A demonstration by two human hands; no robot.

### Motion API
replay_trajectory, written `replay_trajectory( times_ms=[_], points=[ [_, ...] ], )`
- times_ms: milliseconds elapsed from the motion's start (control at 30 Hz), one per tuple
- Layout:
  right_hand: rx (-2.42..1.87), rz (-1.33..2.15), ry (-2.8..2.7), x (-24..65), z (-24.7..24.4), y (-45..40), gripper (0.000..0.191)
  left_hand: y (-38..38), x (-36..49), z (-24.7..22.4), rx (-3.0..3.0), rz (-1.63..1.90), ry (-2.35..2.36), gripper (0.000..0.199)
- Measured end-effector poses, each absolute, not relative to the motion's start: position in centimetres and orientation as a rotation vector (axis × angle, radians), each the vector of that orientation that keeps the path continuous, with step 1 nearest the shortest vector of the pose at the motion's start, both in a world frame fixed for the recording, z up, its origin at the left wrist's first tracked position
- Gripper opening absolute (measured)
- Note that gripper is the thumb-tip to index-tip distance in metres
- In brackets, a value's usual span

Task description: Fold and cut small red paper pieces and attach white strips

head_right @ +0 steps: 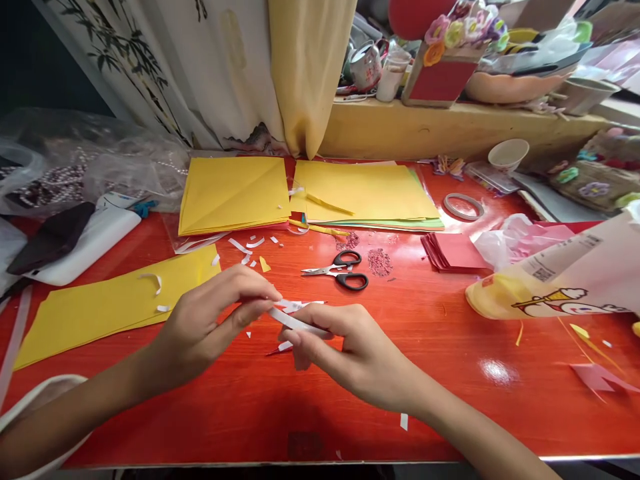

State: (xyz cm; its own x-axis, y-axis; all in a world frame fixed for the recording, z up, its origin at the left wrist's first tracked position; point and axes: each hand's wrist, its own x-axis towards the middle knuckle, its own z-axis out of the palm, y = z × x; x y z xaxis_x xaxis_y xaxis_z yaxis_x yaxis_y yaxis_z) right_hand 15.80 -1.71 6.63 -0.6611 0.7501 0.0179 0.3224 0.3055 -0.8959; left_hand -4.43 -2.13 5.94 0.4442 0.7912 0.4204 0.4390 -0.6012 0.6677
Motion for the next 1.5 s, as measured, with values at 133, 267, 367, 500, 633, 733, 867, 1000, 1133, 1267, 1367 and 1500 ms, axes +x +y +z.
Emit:
replay_trajectory(
  times_ms=[133, 267, 367, 500, 633, 733, 867, 1000, 1133, 1267, 1367, 1500],
  points=[
    [-0.952, 1.113, -2.193, 15.3, 6.2, -2.5, 0.013, -2.9, -4.3, 5.0, 2.494, 1.105, 0.992, 0.019],
    [-0.946, 0.777, -2.326, 14.8, 5.5, -3.0, 0.011, -2.9, -4.7, 4.5, 2.710, 1.100, 0.989, 0.017],
    [-0.941, 0.650, -2.366, 14.6, 5.3, -3.1, 0.011, -2.7, -5.1, 4.5, 2.893, 1.059, 0.907, 0.020],
    [-0.935, 0.623, -2.345, 14.7, 5.3, -3.2, 0.012, -2.7, -5.0, 4.8, 2.868, 1.086, 0.981, 0.020],
    [-0.968, 0.688, -2.294, 14.8, 5.2, -3.1, 0.017, -2.5, -4.6, 5.5, 2.383, 1.130, 1.142, 0.010],
    [-1.018, 0.862, -2.177, 14.9, 4.8, -3.1, 0.021, -2.3, -4.5, 6.0, 2.101, 1.095, 1.111, 0.009],
    [-0.993, 1.138, -1.916, 14.8, 4.4, -2.9, 0.046, -2.1, -4.4, 6.1, 1.830, 1.001, 1.085, 0.012],
    [-0.948, 1.395, -1.931, 14.9, 4.7, -2.5, 0.041, -2.1, -4.3, 5.8, 1.662, 0.898, 0.992, 0.014],
    [-0.963, 1.463, -1.869, 15.0, 5.0, -2.1, 0.031, -2.0, -4.2, 5.8, 1.628, 0.898, 0.994, 0.015],
    [-1.077, 1.147, -2.010, 15.3, 5.4, -1.9, 0.023, -1.7, -4.4, 6.1, 1.681, 0.887, 1.074, 0.014],
    [-1.172, 0.794, -2.121, 15.7, 5.6, -1.6, 0.016, -1.4, -4.6, 6.2, 1.715, 0.855, 1.094, 0.020],
    [-1.148, 0.596, -2.190, 15.7, 5.3, -1.4, 0.013, -1.3, -4.7, 5.7, 1.956, 0.923, 1.119, 0.021]
  ],
)
